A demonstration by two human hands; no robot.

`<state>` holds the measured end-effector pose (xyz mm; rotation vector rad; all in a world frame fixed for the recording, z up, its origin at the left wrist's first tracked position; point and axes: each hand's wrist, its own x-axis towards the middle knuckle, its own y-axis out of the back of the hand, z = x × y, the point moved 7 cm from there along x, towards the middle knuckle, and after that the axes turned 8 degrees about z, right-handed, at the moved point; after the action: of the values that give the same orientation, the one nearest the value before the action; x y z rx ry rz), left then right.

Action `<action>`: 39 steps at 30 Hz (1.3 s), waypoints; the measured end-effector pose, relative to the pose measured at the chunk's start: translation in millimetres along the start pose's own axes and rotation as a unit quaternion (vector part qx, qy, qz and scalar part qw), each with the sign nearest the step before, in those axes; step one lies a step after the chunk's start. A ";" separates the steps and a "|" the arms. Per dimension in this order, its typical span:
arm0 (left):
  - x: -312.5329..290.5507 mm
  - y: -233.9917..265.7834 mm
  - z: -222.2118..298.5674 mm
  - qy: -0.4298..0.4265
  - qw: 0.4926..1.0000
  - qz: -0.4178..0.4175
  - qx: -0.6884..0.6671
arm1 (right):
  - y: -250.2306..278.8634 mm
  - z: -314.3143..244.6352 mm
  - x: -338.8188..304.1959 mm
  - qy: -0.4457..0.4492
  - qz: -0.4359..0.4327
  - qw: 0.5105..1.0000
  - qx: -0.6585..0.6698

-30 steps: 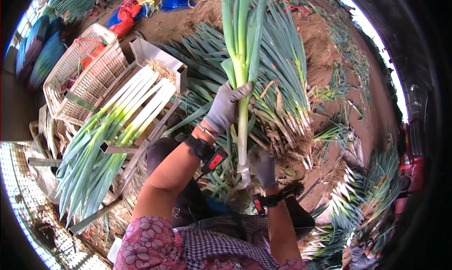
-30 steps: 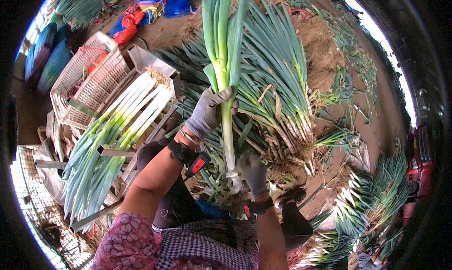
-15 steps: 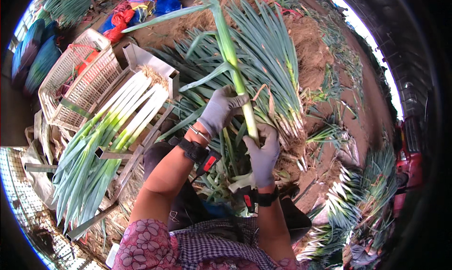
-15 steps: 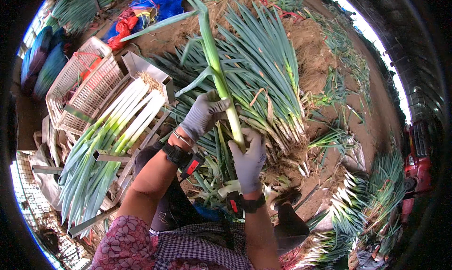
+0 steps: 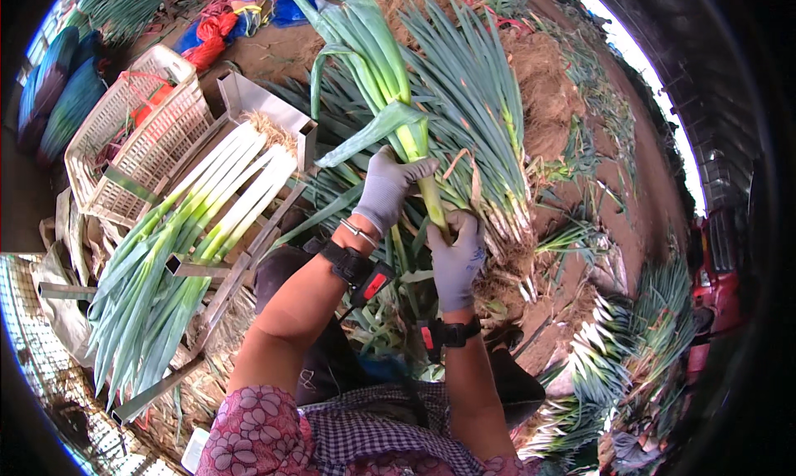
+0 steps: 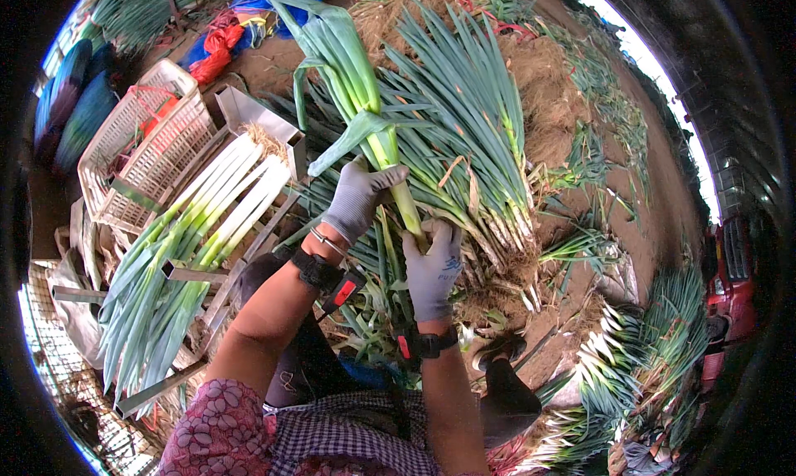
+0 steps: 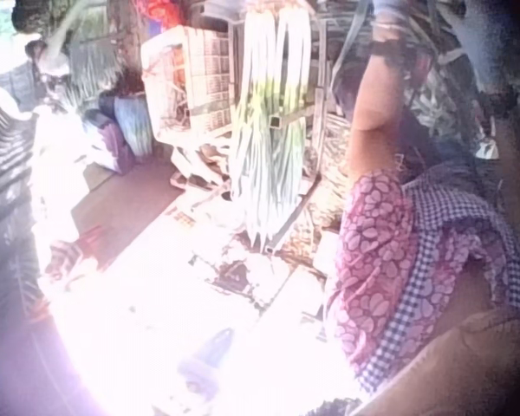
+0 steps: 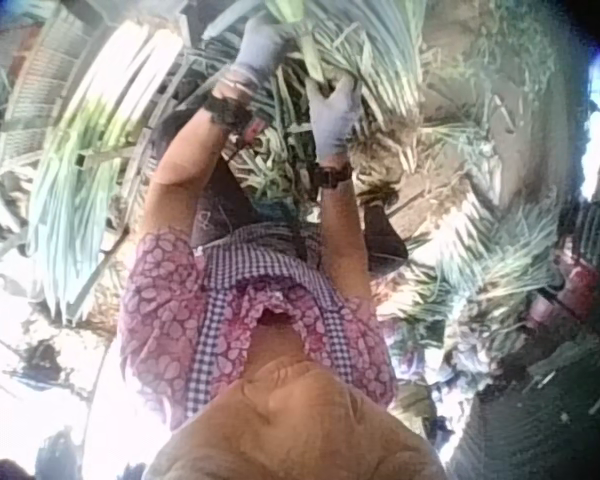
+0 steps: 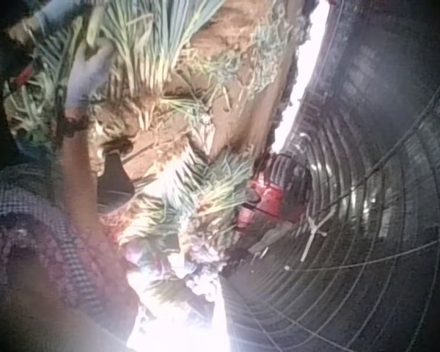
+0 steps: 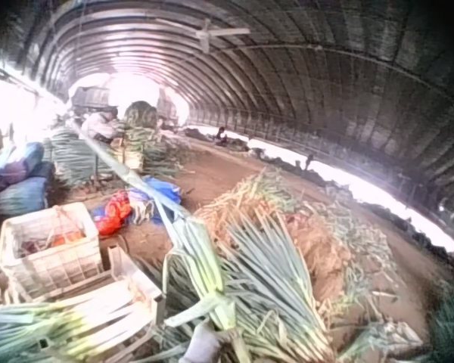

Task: The person picks up a green onion from a pile, peels away the outer layers by hand, and places the cleaned stalk onto a metal rack, repeating the process for a second onion.

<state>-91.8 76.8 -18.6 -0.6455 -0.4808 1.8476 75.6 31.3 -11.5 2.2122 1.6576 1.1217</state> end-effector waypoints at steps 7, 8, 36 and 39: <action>11.0 16.8 -3.1 -0.026 0.998 0.050 -0.003 | 4.2 8.4 -21.6 -0.251 -0.039 0.933 0.254; 16.1 27.0 1.2 -0.025 0.997 0.068 -0.014 | 7.6 15.9 -31.7 -0.255 -0.045 0.932 0.256; 62.9 43.6 -103.1 0.125 0.980 0.156 0.012 | 91.3 11.6 -96.1 -0.079 -0.276 0.954 -0.087; 81.0 57.5 -102.7 0.111 0.973 0.185 0.076 | 121.4 -10.5 -98.1 -0.124 -0.270 0.950 -0.096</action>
<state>-90.8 135.1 -149.0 -0.8685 -0.0710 2.1037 150.7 -103.3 14.8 1.5588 1.7901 0.7810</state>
